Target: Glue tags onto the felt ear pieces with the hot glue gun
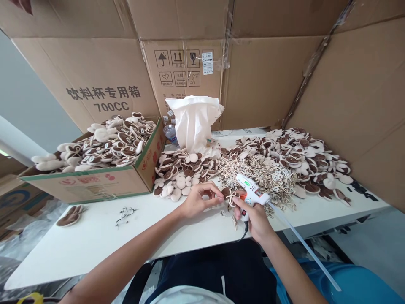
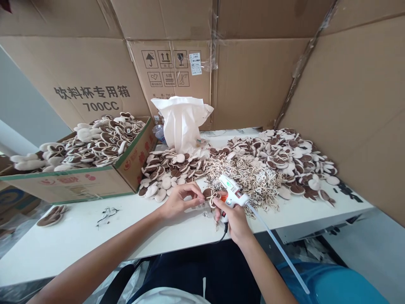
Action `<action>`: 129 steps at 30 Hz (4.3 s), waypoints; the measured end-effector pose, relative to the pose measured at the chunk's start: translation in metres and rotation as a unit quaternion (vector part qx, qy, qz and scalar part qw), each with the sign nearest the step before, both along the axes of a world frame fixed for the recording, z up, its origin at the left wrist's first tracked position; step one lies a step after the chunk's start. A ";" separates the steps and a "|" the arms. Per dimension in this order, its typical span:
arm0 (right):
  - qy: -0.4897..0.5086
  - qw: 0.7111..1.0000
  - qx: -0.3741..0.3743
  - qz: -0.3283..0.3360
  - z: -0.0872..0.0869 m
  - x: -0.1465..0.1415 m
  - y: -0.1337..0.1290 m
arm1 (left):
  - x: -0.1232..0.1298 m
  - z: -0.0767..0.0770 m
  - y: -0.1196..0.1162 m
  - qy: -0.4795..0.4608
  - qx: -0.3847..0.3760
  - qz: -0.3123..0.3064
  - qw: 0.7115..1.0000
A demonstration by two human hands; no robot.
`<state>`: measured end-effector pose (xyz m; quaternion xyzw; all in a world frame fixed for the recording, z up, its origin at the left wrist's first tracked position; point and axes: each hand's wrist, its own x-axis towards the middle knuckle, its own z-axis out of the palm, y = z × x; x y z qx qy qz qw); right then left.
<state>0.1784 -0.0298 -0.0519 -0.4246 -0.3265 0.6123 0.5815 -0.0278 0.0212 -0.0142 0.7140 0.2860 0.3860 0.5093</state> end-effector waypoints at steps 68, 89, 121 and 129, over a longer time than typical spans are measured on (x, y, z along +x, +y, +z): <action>-0.014 0.999 0.000 0.041 0.004 0.002 -0.002 | 0.002 -0.008 -0.004 0.096 -0.003 0.004 0.995; -0.030 0.998 0.010 0.058 0.003 0.002 -0.003 | 0.005 -0.007 -0.005 0.098 0.008 0.018 0.995; -0.030 0.997 0.018 0.062 0.003 0.002 -0.005 | 0.004 -0.007 -0.005 0.075 0.017 0.008 0.997; -0.010 0.999 -0.006 0.048 0.001 0.002 -0.002 | 0.001 -0.004 -0.005 0.058 0.002 -0.010 0.998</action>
